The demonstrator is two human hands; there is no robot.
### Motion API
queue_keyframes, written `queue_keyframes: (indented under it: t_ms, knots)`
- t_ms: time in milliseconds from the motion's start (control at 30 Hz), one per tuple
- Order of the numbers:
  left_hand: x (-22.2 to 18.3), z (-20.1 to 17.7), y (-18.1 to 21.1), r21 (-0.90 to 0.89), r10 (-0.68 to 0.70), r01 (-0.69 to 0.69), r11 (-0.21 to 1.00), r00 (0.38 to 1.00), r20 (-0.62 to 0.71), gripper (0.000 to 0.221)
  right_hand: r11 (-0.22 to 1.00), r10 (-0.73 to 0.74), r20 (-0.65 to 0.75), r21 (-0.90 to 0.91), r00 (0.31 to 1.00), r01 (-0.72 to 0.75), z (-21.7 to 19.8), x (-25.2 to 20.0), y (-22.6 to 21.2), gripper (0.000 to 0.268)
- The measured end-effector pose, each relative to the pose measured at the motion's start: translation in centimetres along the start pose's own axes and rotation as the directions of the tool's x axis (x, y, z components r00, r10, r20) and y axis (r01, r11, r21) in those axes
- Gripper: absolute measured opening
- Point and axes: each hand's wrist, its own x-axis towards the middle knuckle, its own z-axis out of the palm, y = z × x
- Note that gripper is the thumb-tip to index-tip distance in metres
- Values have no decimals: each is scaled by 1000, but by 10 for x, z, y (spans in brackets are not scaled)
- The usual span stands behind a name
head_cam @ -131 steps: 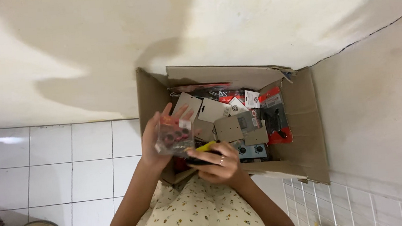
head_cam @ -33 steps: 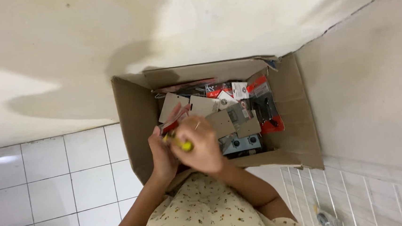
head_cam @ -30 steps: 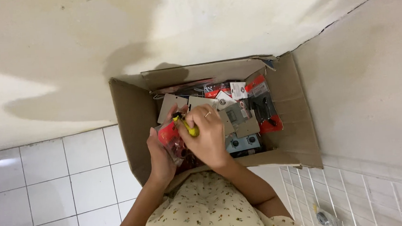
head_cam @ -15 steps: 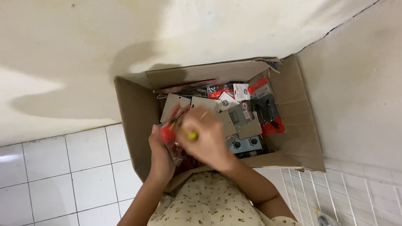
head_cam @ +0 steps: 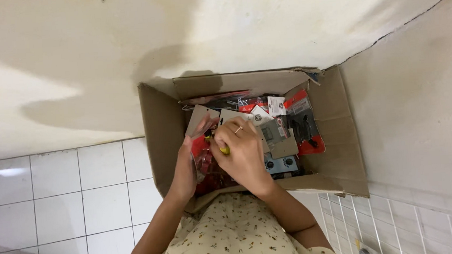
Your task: Wiping down packaged motorcycle parts with a cloth and hanging them on a wire display rack.
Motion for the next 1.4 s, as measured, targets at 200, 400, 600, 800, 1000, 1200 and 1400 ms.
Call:
queue_keyframes:
  t_ms: [200,400,600,800,1000,1200,1400]
  knots:
    - [4,-7,1,208,-29,47,977,996,-88,76,962,-201,178,-150,963,228,16,-28,-5,20]
    - [2,11,14,-33,74,-84,996,967,-245,82,960,-271,75,-51,960,275,29,-50,-7,17]
    - [-4,9,14,-282,169,-241,929,952,-257,88,964,-191,-240,135,952,228,40,-60,27,41]
    - [-9,21,0,-342,99,-165,925,974,-202,93,995,71,-314,88,947,-45,37,-62,17,40]
    - [2,17,15,-282,198,-319,905,902,-383,90,910,79,19,407,997,-80,42,-84,27,34]
    - [1,14,4,-314,156,-282,906,915,-372,84,768,251,-216,638,944,-58,7,-74,56,22]
    - [-2,19,-19,-249,125,-197,948,952,-279,82,736,222,-92,668,971,-105,41,-50,15,44]
